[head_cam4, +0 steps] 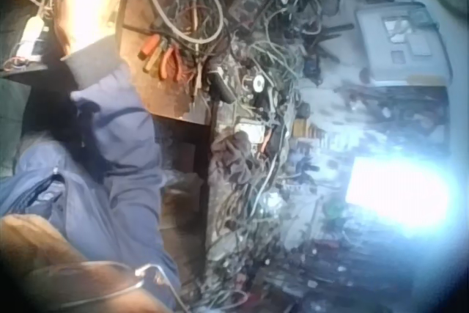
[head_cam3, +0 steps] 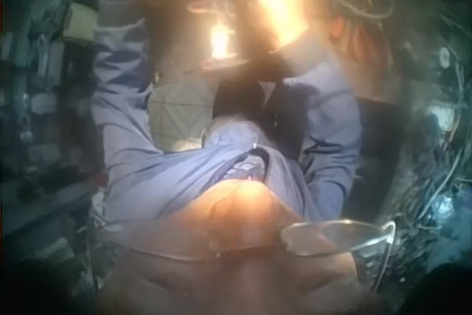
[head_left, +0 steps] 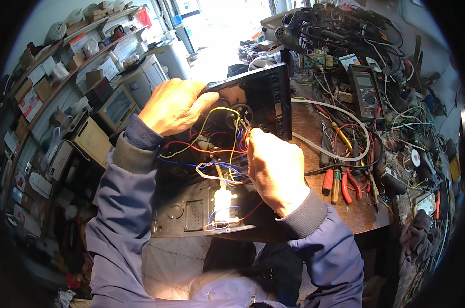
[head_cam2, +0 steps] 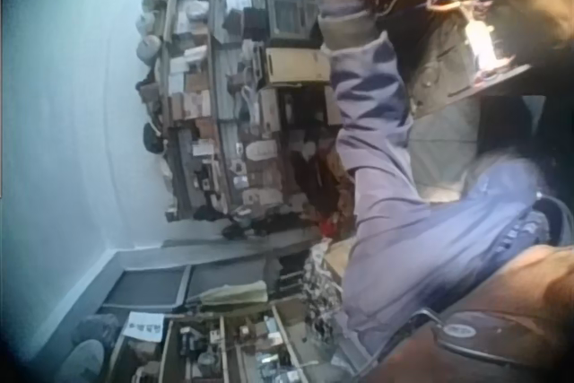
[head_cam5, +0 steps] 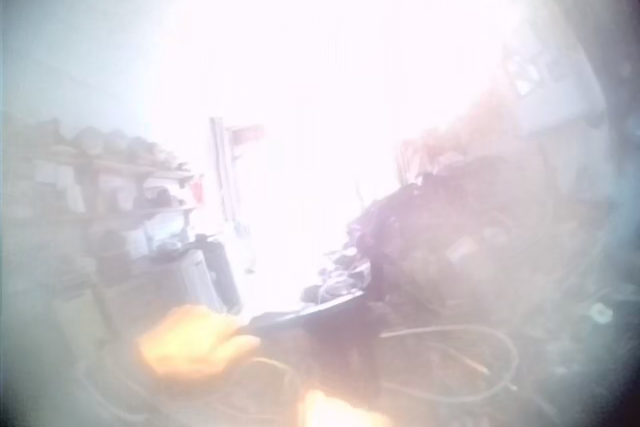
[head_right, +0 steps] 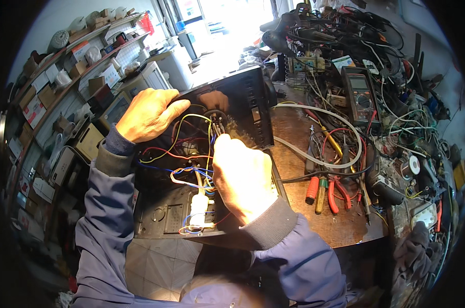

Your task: The person opens an induction cooktop, manipulates internal wires and components with pliers and a screwdriver, then closes the unit and tests it by placing a kettle on the surface. The cooktop powers on and displays a temperature reading.

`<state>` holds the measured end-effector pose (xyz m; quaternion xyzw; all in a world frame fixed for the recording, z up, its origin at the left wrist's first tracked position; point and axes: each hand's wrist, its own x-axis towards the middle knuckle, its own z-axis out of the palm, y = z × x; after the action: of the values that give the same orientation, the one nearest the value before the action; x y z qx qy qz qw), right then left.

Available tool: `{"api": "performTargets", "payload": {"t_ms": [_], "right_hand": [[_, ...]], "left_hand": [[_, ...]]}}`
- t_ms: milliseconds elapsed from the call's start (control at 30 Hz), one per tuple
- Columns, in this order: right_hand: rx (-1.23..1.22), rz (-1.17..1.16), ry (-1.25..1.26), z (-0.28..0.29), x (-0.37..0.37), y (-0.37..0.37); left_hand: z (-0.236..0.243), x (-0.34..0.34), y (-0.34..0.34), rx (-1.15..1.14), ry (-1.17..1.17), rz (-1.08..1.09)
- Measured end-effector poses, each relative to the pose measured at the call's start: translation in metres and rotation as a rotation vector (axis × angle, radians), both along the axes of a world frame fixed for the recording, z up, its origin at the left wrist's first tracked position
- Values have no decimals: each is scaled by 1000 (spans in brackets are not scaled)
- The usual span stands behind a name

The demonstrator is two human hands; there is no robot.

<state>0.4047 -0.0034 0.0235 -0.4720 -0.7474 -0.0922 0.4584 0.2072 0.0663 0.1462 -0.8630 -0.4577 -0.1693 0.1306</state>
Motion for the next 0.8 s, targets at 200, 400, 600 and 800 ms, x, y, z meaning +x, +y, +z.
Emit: {"api": "performTargets", "payload": {"t_ms": [200,400,600,800], "right_hand": [[111,-60,-260,1,3,-2],[78,-142,-76,0,-10,-7],[221,-84,-158,-3,-2,-2],[285,8,-44,-7,-3,2]], "left_hand": [[0,-3,2,17,5,-41],[-3,-6,2,24,-22,-36],[-3,-9,4,23,-2,-26],[-1,-6,-2,1,-19,-9]]}}
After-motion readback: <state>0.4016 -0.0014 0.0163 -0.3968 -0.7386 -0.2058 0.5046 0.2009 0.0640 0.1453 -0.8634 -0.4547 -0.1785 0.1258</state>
